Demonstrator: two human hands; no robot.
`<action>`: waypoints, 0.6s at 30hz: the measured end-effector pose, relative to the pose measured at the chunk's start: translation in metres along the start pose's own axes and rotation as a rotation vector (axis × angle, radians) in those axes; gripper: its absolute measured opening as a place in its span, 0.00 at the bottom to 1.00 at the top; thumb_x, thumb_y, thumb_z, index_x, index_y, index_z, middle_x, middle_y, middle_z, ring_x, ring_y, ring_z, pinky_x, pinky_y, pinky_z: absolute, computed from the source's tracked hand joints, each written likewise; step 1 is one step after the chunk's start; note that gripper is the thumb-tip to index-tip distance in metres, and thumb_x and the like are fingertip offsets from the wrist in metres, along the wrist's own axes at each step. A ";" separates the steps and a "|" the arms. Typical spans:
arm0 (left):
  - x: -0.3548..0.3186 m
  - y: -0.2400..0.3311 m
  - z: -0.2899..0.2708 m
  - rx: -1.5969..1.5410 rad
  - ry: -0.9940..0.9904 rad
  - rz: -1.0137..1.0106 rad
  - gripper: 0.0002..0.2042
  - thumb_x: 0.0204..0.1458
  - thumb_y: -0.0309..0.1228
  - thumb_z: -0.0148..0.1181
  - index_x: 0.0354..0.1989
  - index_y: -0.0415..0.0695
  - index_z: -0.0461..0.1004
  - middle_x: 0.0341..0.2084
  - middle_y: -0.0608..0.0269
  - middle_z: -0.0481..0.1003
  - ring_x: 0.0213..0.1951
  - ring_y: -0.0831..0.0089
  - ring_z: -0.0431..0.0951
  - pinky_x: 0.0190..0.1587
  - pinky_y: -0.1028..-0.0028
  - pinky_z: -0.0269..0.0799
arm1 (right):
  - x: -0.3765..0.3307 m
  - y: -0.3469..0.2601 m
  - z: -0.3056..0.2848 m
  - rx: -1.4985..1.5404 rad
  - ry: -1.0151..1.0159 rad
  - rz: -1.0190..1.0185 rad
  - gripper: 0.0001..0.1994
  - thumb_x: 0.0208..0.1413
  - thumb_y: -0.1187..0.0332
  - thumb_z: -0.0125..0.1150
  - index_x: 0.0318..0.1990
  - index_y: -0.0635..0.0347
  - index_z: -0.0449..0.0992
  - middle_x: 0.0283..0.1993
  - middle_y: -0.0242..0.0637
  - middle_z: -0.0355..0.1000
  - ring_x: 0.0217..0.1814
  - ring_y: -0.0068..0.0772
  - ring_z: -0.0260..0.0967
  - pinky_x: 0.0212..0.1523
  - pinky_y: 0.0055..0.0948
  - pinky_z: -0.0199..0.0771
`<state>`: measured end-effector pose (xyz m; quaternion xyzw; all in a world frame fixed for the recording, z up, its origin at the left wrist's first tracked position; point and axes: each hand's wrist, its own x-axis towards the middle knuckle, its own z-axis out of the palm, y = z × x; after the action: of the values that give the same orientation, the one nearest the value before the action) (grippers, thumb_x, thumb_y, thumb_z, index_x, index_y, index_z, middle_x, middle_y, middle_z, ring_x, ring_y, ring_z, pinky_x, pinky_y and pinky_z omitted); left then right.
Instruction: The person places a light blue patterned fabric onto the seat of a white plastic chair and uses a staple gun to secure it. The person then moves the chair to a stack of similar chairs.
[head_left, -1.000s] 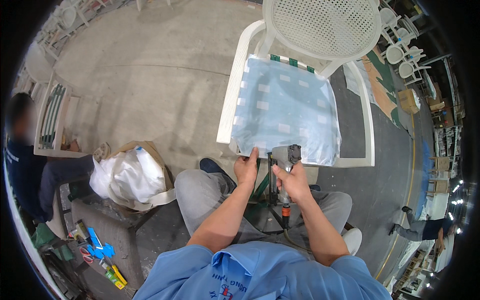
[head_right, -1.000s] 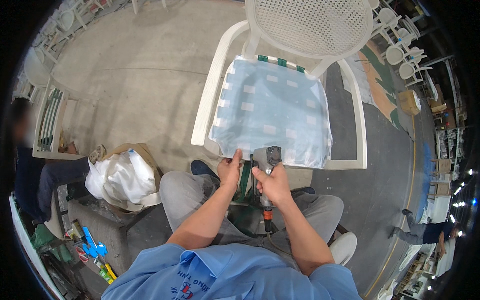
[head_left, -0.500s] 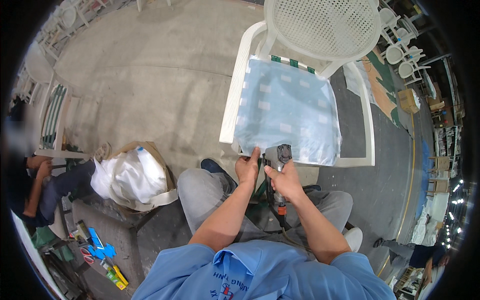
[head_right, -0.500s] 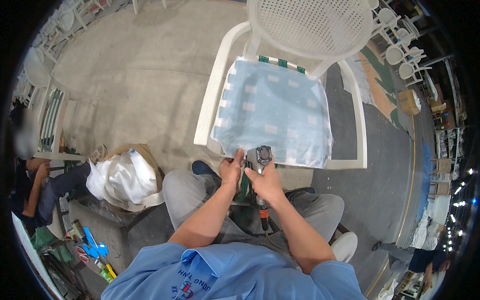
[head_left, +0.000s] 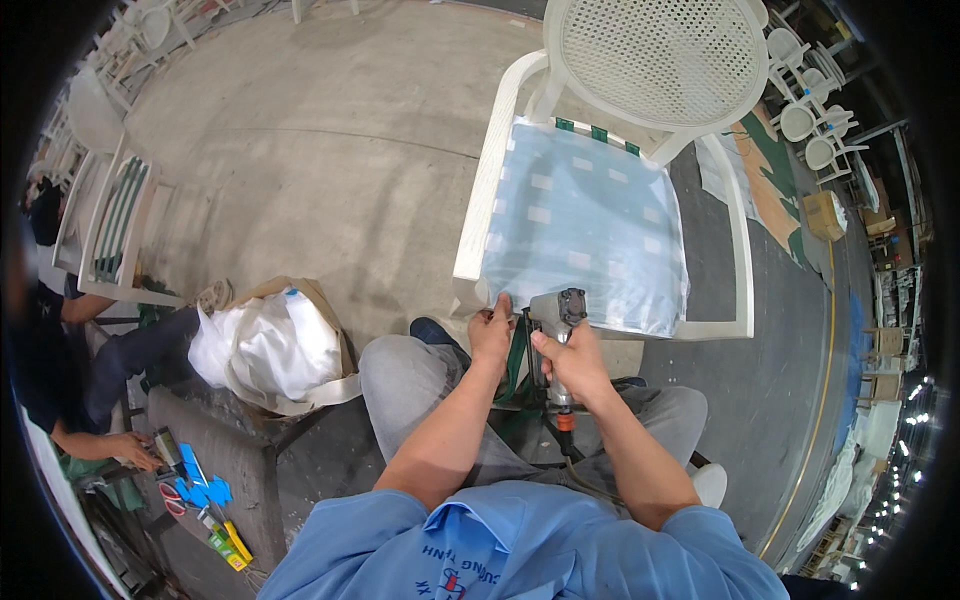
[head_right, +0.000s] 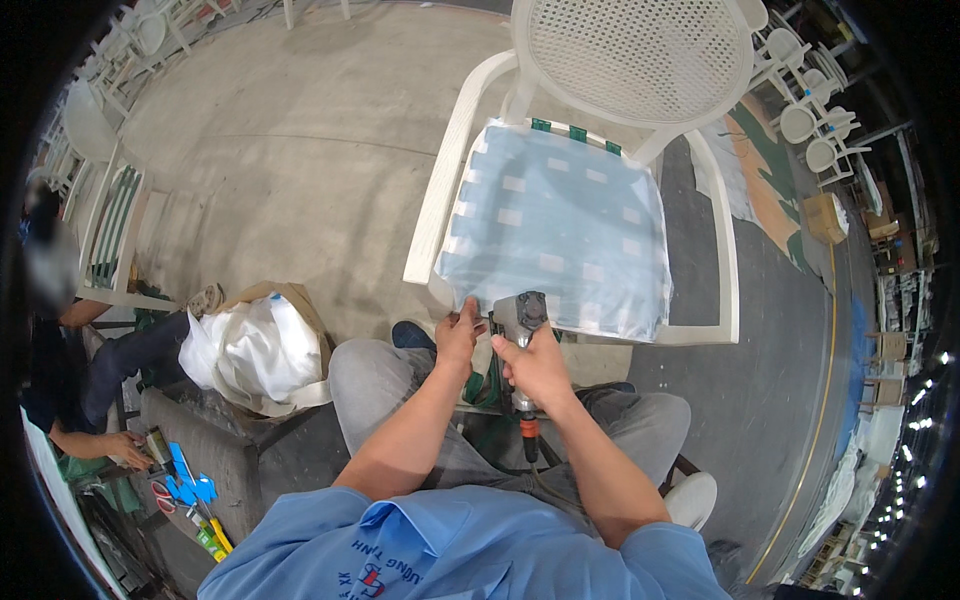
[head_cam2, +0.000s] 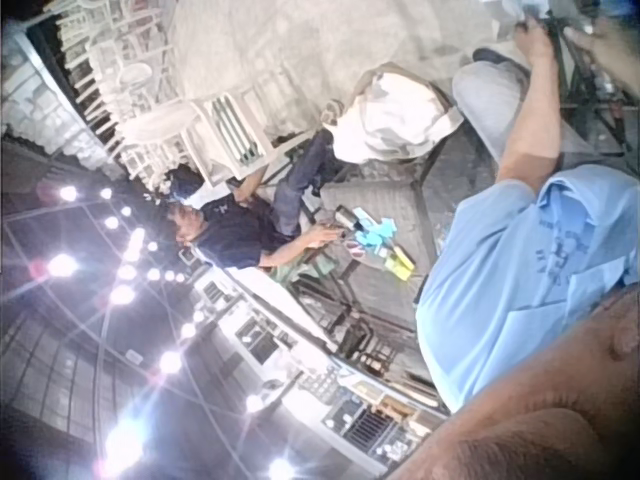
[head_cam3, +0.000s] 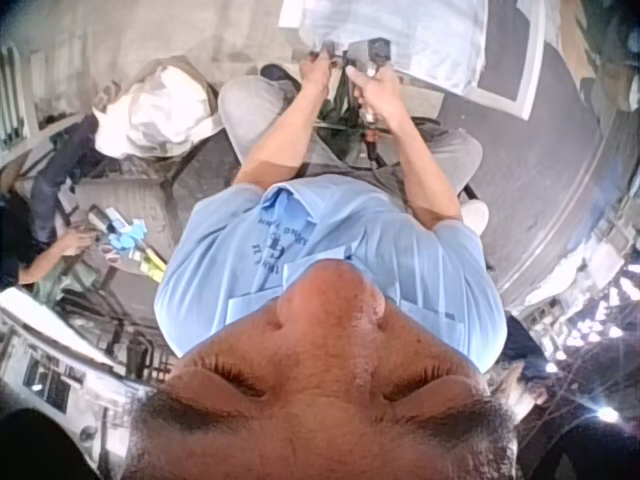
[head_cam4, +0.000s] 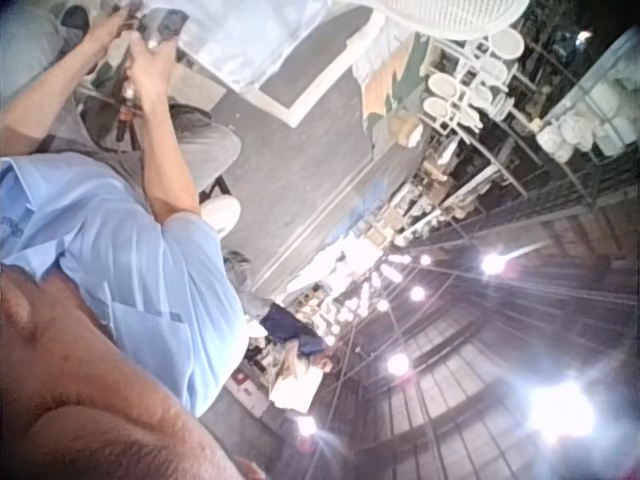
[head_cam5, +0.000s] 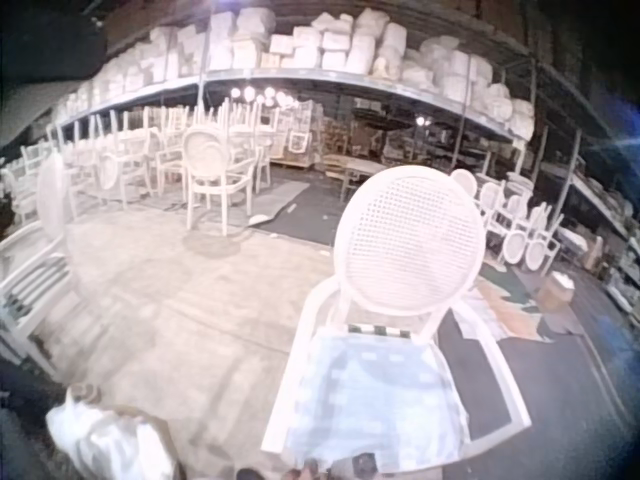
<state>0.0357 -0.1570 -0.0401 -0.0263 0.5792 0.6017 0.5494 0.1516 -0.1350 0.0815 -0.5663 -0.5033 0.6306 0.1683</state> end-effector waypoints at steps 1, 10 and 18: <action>-0.001 -0.001 0.000 -0.005 0.002 -0.002 0.26 0.57 0.47 0.62 0.45 0.29 0.71 0.40 0.54 0.74 0.42 0.67 0.75 0.47 0.70 0.73 | 0.000 -0.001 0.002 0.012 0.000 -0.003 0.15 0.58 0.75 0.61 0.49 0.62 0.63 0.31 0.31 0.69 0.19 0.20 0.63 0.17 0.23 0.64; -0.005 0.002 -0.001 -0.027 -0.013 -0.041 0.28 0.56 0.49 0.63 0.47 0.30 0.70 0.39 0.55 0.74 0.41 0.68 0.75 0.47 0.71 0.71 | 0.006 0.000 0.015 -0.040 0.028 -0.014 0.18 0.58 0.74 0.62 0.50 0.62 0.61 0.31 0.32 0.69 0.18 0.19 0.62 0.16 0.22 0.63; -0.005 0.009 -0.004 -0.030 0.016 -0.038 0.26 0.55 0.45 0.64 0.46 0.30 0.71 0.36 0.58 0.74 0.32 0.75 0.72 0.31 0.77 0.65 | 0.009 -0.001 0.014 -0.053 -0.010 0.028 0.23 0.57 0.73 0.62 0.57 0.59 0.58 0.33 0.33 0.71 0.19 0.22 0.65 0.17 0.24 0.65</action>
<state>0.0289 -0.1606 -0.0321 -0.0504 0.5740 0.5993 0.5557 0.1357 -0.1335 0.0753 -0.5744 -0.5128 0.6221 0.1419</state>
